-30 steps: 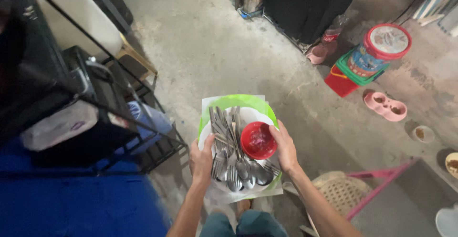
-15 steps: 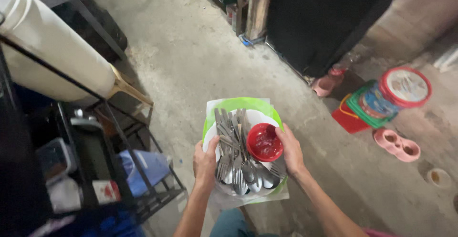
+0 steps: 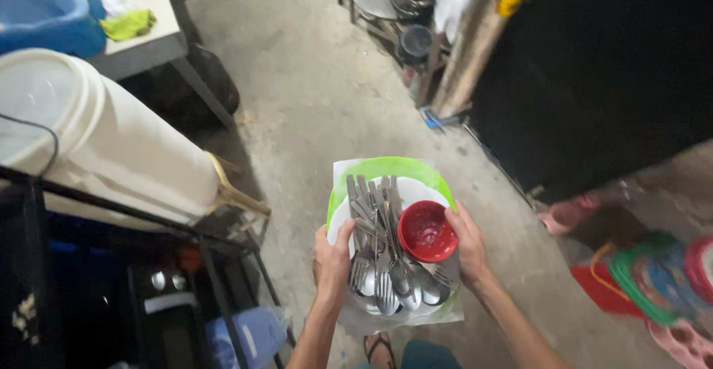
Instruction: The person gathers used plates, bowls, and cutlery from a dining table, stacks them onto a green tray, and carries the tray to a kitchen counter. The person handles white plates, red bowls, spoons, forks, and a glass, then places the tray on the counter near a sink.
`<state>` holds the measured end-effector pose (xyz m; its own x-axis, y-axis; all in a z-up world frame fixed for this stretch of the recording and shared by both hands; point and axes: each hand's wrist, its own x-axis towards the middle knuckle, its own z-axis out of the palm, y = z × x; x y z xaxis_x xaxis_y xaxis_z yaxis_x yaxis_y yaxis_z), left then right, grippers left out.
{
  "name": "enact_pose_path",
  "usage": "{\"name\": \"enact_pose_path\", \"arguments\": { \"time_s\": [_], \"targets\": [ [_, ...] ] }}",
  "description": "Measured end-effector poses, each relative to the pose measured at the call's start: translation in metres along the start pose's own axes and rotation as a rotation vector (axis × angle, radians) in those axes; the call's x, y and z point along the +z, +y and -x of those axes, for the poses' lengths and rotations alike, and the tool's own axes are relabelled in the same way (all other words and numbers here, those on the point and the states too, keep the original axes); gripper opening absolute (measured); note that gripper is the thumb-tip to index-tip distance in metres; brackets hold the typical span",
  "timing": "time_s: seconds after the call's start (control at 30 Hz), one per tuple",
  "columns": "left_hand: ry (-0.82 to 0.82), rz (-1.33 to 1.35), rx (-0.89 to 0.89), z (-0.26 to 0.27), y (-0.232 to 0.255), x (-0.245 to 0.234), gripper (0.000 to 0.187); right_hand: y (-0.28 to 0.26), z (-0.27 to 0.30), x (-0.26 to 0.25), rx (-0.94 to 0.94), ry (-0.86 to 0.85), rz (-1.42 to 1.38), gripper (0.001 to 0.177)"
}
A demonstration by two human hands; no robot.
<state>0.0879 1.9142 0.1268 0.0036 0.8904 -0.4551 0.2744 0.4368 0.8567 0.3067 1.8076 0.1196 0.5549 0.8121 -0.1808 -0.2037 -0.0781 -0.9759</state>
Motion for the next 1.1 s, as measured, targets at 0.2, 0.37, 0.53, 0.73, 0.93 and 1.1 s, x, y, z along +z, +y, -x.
{"name": "enact_pose_path", "arguments": {
  "time_s": [0.2, 0.37, 0.53, 0.73, 0.93, 1.1],
  "targets": [
    [0.077, 0.035, 0.032, -0.080, 0.059, 0.009, 0.068, -0.025, -0.104, 0.045, 0.044, -0.035, -0.034, 0.062],
    [0.136, 0.042, -0.011, -0.160, 0.098, 0.023, 0.067, -0.041, -0.202, 0.077, 0.015, -0.102, 0.049, 0.061],
    [0.218, 0.048, -0.049, -0.243, 0.139, 0.044, 0.068, -0.061, -0.311, 0.111, 0.049, -0.137, 0.161, 0.059],
    [0.267, 0.109, -0.068, -0.335, 0.199, 0.061, 0.069, -0.083, -0.431, 0.153, 0.088, -0.238, 0.100, 0.057],
    [0.313, 0.105, -0.107, -0.423, 0.260, 0.065, 0.072, -0.091, -0.537, 0.197, 0.085, -0.308, 0.046, 0.058],
    [0.327, 0.084, -0.086, -0.512, 0.298, 0.064, 0.075, -0.085, -0.624, 0.240, 0.076, -0.278, 0.064, 0.057]
  ]
}}
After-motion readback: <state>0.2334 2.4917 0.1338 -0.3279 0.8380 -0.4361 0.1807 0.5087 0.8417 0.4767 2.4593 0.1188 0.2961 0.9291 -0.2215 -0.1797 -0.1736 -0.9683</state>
